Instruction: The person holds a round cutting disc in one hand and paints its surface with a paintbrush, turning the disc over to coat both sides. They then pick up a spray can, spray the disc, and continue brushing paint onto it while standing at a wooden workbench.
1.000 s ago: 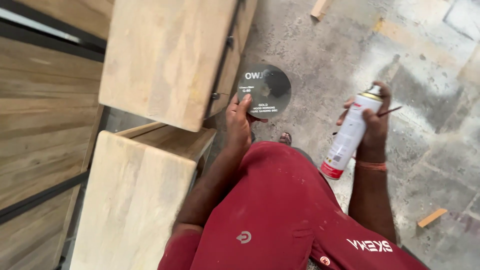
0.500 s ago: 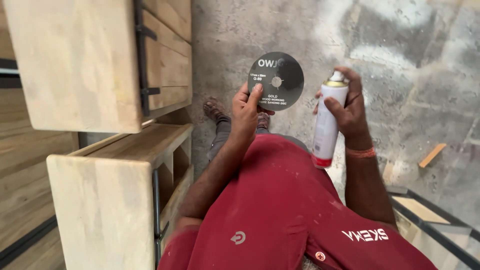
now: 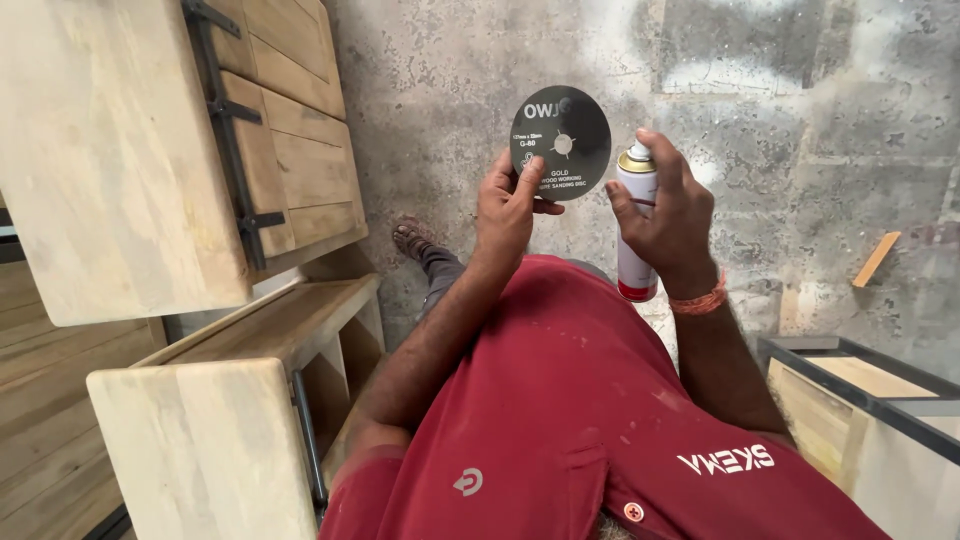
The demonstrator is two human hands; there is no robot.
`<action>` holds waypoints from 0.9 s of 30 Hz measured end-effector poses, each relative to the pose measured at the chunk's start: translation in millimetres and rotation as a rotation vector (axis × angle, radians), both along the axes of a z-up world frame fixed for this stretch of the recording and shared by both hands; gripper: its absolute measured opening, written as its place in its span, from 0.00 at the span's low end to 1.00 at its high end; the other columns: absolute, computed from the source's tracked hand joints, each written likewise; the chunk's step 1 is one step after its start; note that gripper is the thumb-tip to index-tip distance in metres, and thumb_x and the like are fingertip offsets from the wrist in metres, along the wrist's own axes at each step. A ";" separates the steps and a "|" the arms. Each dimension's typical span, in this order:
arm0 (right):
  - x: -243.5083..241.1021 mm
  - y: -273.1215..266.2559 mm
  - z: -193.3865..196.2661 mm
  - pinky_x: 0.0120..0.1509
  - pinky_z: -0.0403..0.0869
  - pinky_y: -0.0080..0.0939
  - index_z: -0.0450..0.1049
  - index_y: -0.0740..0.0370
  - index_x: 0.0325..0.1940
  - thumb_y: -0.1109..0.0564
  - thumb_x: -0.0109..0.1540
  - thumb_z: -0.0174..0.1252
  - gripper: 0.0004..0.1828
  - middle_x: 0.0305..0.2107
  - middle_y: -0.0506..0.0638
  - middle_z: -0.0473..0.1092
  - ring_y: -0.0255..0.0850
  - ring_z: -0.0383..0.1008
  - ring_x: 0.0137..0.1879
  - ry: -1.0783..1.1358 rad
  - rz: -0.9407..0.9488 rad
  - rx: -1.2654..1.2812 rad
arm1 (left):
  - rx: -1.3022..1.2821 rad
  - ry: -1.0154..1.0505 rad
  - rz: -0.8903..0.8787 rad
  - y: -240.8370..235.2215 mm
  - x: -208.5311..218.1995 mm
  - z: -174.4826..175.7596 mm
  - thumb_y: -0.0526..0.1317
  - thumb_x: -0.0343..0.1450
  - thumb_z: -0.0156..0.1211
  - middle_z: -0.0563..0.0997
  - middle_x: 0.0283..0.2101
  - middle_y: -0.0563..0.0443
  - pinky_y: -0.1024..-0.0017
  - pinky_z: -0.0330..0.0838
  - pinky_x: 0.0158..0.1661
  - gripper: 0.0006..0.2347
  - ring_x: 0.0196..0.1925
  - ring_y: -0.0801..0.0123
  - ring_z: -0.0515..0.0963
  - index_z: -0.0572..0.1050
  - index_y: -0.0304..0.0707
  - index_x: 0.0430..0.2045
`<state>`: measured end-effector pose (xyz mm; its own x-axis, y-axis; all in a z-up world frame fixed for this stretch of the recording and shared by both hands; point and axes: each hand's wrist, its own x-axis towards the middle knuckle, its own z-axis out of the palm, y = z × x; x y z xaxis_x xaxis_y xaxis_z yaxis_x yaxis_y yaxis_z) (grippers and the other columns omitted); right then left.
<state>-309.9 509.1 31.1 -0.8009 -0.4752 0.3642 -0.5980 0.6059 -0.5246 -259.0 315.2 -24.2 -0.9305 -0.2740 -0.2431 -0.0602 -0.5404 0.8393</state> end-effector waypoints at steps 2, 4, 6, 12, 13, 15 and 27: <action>1.7 0.9 0.1 0.52 0.83 0.48 0.60 0.60 0.72 0.54 0.69 0.68 0.32 0.53 0.67 0.74 0.56 0.82 0.53 -0.016 0.000 -0.004 | -0.064 -0.006 -0.025 3.6 2.1 -2.2 0.38 0.80 0.51 0.83 0.39 0.45 0.74 0.84 0.31 0.11 0.38 0.72 0.85 0.72 0.28 0.52; 3.4 3.9 -0.2 0.51 0.83 0.48 0.60 0.60 0.72 0.54 0.69 0.68 0.32 0.52 0.67 0.74 0.56 0.83 0.53 -0.016 0.004 -0.003 | -0.061 -0.017 -0.027 7.0 3.4 -0.7 0.38 0.80 0.51 0.83 0.40 0.45 0.74 0.85 0.31 0.12 0.38 0.72 0.85 0.72 0.28 0.53; 5.7 6.2 -0.1 0.51 0.83 0.48 0.59 0.60 0.72 0.54 0.69 0.68 0.32 0.52 0.66 0.74 0.55 0.83 0.52 -0.015 0.013 -0.002 | -0.059 -0.028 -0.024 9.9 5.9 -2.6 0.38 0.79 0.51 0.83 0.40 0.45 0.74 0.85 0.31 0.13 0.38 0.72 0.85 0.71 0.28 0.54; 10.6 13.7 -1.2 0.47 0.83 0.48 0.60 0.58 0.73 0.54 0.69 0.69 0.33 0.48 0.63 0.74 0.54 0.83 0.49 -0.010 0.012 0.019 | -0.039 -0.015 -0.027 15.6 12.8 -8.1 0.38 0.80 0.51 0.82 0.42 0.45 0.74 0.85 0.31 0.13 0.39 0.72 0.84 0.71 0.28 0.55; 11.5 14.5 -1.1 0.46 0.82 0.48 0.60 0.57 0.72 0.54 0.68 0.69 0.33 0.48 0.63 0.74 0.53 0.83 0.47 -0.007 0.009 0.044 | -0.049 -0.018 -0.033 15.9 14.0 -7.9 0.38 0.80 0.51 0.82 0.42 0.44 0.74 0.85 0.32 0.13 0.39 0.72 0.84 0.71 0.27 0.55; 13.2 16.1 -1.8 0.45 0.82 0.47 0.61 0.57 0.72 0.54 0.68 0.70 0.33 0.47 0.63 0.75 0.53 0.83 0.46 -0.003 0.007 0.068 | -0.060 -0.021 -0.039 16.8 15.9 -7.4 0.38 0.80 0.51 0.82 0.42 0.44 0.74 0.85 0.32 0.13 0.39 0.72 0.84 0.72 0.27 0.55; 19.7 22.6 -10.1 0.46 0.84 0.46 0.59 0.57 0.72 0.54 0.69 0.69 0.33 0.49 0.63 0.74 0.52 0.83 0.48 0.022 0.007 0.022 | -0.057 0.011 -0.013 20.9 25.7 -9.0 0.38 0.80 0.51 0.82 0.42 0.43 0.74 0.84 0.31 0.13 0.39 0.72 0.84 0.71 0.27 0.56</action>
